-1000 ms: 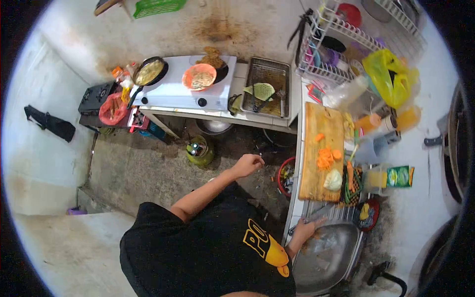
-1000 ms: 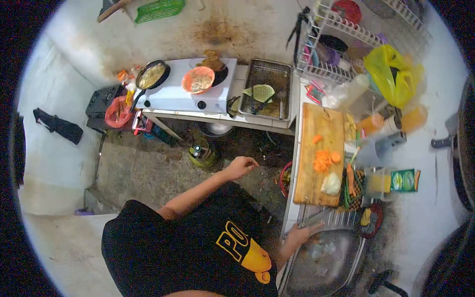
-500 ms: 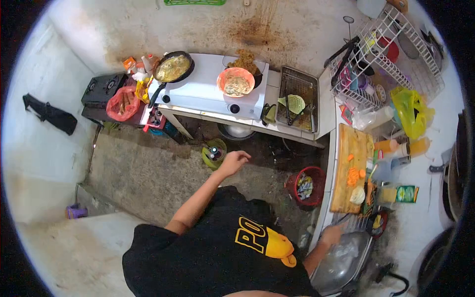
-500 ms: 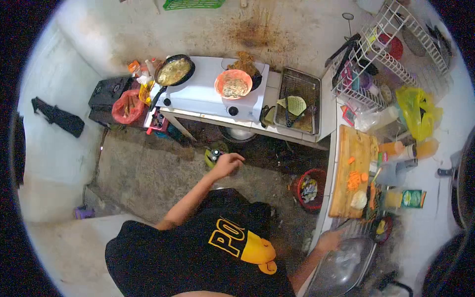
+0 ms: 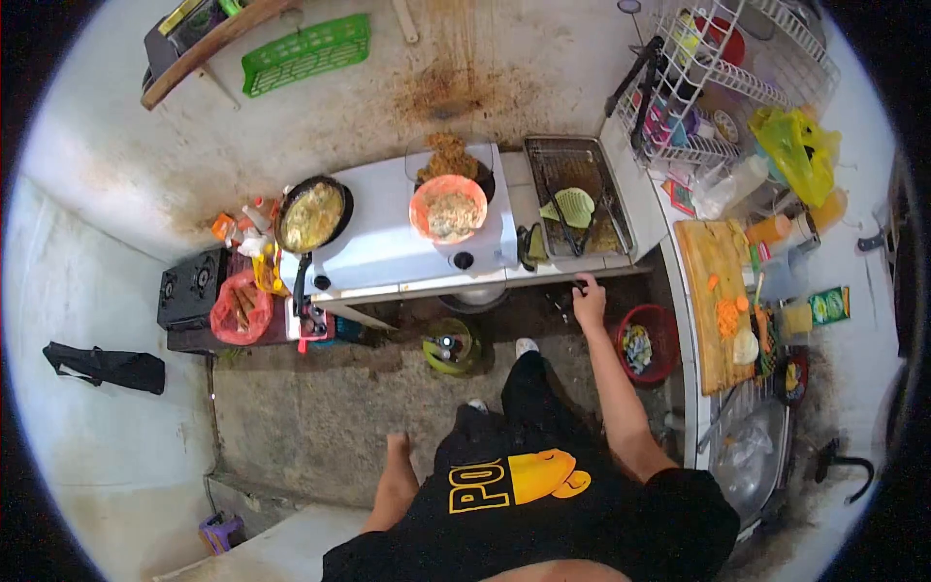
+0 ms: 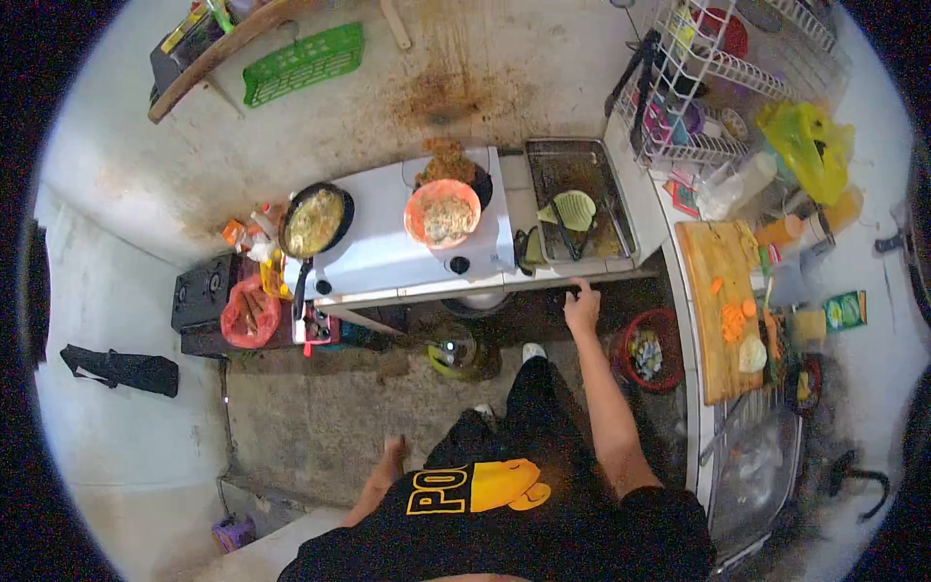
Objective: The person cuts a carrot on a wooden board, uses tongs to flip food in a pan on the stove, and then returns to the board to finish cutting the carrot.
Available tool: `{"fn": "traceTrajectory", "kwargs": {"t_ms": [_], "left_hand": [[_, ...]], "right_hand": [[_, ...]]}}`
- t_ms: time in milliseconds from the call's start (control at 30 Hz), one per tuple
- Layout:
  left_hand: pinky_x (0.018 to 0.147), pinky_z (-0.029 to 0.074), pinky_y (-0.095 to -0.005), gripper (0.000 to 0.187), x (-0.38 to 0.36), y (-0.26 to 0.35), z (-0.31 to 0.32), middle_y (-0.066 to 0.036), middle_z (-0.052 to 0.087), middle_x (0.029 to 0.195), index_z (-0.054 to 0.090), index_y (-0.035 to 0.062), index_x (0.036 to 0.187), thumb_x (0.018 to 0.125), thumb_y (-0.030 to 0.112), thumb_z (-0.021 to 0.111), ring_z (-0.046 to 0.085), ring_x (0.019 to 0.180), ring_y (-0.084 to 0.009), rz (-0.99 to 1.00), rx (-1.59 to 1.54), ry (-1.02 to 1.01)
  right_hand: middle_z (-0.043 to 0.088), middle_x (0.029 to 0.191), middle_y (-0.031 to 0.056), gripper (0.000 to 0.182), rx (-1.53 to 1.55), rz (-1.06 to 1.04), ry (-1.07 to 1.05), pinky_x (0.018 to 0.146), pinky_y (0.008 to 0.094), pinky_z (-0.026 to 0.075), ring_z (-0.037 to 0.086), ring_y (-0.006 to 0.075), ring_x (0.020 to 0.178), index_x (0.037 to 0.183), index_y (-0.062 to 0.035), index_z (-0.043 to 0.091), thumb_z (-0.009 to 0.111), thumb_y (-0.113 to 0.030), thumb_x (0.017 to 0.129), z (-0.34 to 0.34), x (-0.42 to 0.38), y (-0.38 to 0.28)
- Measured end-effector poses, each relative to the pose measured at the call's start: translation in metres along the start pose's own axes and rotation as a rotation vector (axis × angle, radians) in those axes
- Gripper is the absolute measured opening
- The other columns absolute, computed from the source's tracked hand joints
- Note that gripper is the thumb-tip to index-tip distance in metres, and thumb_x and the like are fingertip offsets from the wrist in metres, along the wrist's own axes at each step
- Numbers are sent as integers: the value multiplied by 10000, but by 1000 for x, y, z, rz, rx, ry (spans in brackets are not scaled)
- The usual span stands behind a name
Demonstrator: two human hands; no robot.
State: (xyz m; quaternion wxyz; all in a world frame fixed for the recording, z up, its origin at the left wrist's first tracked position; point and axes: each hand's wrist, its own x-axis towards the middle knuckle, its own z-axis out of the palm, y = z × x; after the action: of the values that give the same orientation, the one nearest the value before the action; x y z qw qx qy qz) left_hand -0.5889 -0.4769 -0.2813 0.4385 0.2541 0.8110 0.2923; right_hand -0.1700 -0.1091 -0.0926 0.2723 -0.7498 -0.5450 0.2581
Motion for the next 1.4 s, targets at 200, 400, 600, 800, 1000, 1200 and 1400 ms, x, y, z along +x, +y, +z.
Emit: {"fn": "traceTrajectory", "kwargs": {"t_ms": [200, 400, 600, 800, 1000, 1200, 1400], "left_hand": [[700, 511, -433, 271, -78, -8, 22, -172, 660, 859, 661, 31, 918, 798, 274, 656, 634, 812, -336, -32, 663, -136], [752, 527, -423, 353, -95, 48, 86, -217, 679, 987, 669, -17, 996, 803, 274, 617, 655, 942, -384, -742, 363, 132], [978, 381, -515, 353, -23, 198, 109, -167, 660, 1117, 693, 81, 1052, 831, 324, 562, 582, 1125, -333, -519, 198, 250], [960, 378, -548, 316, -19, 226, 104, -137, 669, 1093, 693, 143, 1050, 805, 287, 555, 603, 1071, -323, -323, 180, 417], [1029, 326, -562, 380, -92, 144, 92, -176, 630, 1176, 666, 111, 1134, 863, 343, 536, 566, 1141, -352, -700, 114, 371], [1025, 340, -552, 397, -193, -5, 84, -204, 598, 1227, 648, -1, 1092, 849, 303, 566, 527, 1197, -363, -996, -97, 408], [884, 482, -447, 401, -252, -97, 52, -277, 631, 1086, 648, -77, 1015, 809, 256, 563, 601, 1054, -416, -899, -233, 498]], "right_hand": [[409, 1378, 241, 973, -323, 218, 105, 974, 523, 389, 429, 420, 1246, 1444, -180, 295, 835, -378, 658, 35, 153, -38], [265, 1466, 276, 1330, -493, 365, -26, 1064, 549, 329, 372, 432, 1301, 1520, -196, 21, 853, -566, 551, 45, 219, -47], [300, 1463, 227, 1251, -406, 447, -110, 1019, 585, 295, 349, 418, 1310, 1517, -203, -10, 814, -549, 641, 79, 251, -20], [318, 1431, 231, 1184, -344, 416, 2, 1001, 591, 312, 362, 414, 1292, 1509, -193, 40, 848, -399, 668, 77, 246, -11], [420, 1349, 284, 1140, -163, 140, 150, 976, 594, 375, 452, 433, 1225, 1506, -118, 44, 833, -284, 701, 37, 208, -42], [488, 1265, 273, 898, 380, -248, 395, 929, 529, 398, 519, 423, 1112, 1415, 82, 255, 746, -314, 776, 23, 160, -64], [579, 959, 151, 614, 883, 146, 91, 540, 345, 475, 594, 243, 704, 1269, 39, 466, 650, -367, 846, 43, 43, -109]]}}
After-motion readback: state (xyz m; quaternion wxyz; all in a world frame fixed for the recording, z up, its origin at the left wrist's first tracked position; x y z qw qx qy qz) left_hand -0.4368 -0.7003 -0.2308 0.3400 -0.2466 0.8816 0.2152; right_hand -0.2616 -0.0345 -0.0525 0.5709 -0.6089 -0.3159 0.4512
